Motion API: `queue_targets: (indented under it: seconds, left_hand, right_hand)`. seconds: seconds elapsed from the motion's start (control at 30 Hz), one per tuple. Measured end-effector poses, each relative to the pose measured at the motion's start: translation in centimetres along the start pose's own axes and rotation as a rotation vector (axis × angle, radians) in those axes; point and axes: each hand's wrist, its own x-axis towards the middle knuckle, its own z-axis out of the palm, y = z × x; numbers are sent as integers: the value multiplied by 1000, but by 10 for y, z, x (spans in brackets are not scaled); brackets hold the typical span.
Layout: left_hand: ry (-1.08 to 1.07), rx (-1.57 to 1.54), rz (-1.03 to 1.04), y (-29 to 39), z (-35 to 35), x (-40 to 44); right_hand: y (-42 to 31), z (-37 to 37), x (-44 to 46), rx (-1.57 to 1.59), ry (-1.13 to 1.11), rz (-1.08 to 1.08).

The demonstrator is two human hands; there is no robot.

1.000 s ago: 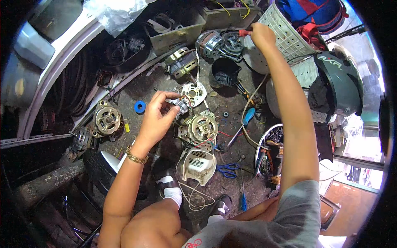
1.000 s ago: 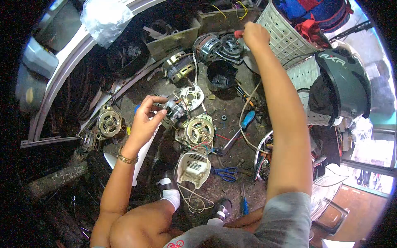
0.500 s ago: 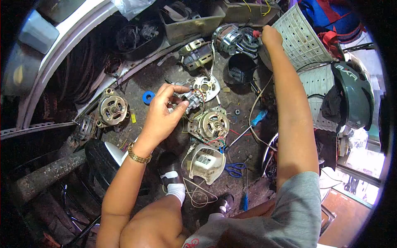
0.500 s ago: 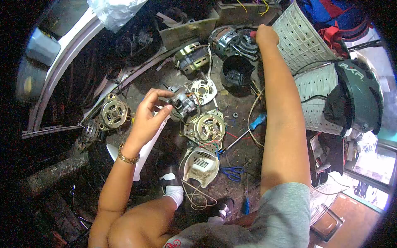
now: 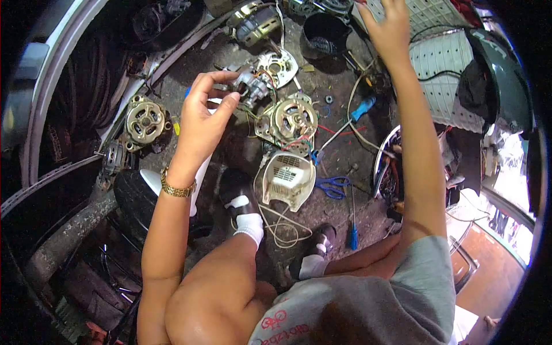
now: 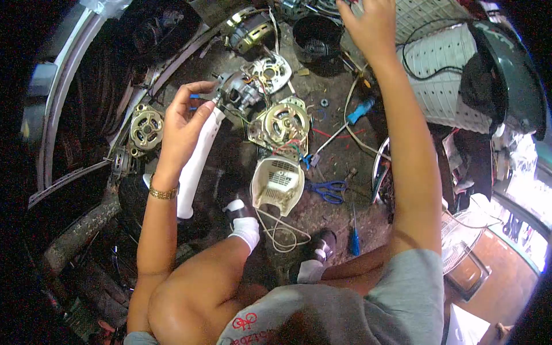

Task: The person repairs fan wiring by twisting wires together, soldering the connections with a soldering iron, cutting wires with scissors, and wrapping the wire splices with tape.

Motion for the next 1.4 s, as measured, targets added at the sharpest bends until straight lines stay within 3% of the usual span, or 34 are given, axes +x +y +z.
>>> queue_targets:
  seconds: [0.07,0.13,0.2,0.23,0.3,0.33,0.37,0.4,0.43,0.47,0.5,0.57,0.73,0.8,0.93,1.0,1.03,1.2,1.27,1.33,1.4]
  left_hand:
    - [4,19,20,-1,4,-12]
    - [-63,49,-4,0,14,-29]
    - [-188,128,-18,5,25,-50]
    - [-230,147,-75,4,32,-62]
    - [-321,318,-4,-11,44,-84]
    - [-365,429,49,-16,49,-93]
    - [-472,508,-131,-12,53,-98]
    - [-477,514,-114,-22,59,-105]
    - [-479,516,-43,-45,66,-110]
    - [-472,519,30,-61,71,-110]
    - [-572,507,-67,-65,75,-107]
    - [-691,527,-119,-59,77,-101]
    - [-824,562,-115,-42,61,-106]
    - [-768,488,-116,-43,60,-110]
    - [-748,423,-185,-39,54,-123]
    - [-734,403,-170,-39,54,-135]
    - [-716,366,-219,-38,55,-142]
    - [-736,363,-258,-43,50,-142]
    - [-701,383,-241,-39,49,-136]
    - [-721,425,-146,-35,47,-124]
    - [-604,324,-93,-32,54,-114]
  right_hand:
    - [-20,-30,-58,305,106,25]
    - [-34,-56,-131,310,0,307]
    - [-63,-67,-211,547,-162,894]
    - [-79,-77,-245,608,-343,1065]
    - [-113,-77,-305,808,-442,1190]
    - [-133,-78,-321,743,-559,1190]
    - [-147,-81,-327,774,-637,1093]
    - [-160,-78,-339,903,-580,1091]
    - [-163,-65,-363,773,-540,870]
    - [-167,-65,-364,772,-554,818]
    - [-172,-65,-364,771,-566,766]
    - [-186,-100,-323,873,-772,1112]
    - [-158,-81,-363,908,-600,1126]
    - [-152,-73,-353,948,-521,1292]
    - [-147,-61,-341,925,-478,1315]
    - [-141,-60,-335,1195,-581,1650]
    - [-142,-55,-337,1237,-684,1708]
    - [-155,-45,-339,1191,-721,1688]
    - [-164,-47,-331,1209,-634,1483]
    - [-167,-47,-330,1194,-612,1455]
    - [-169,-47,-324,1179,-590,1429]
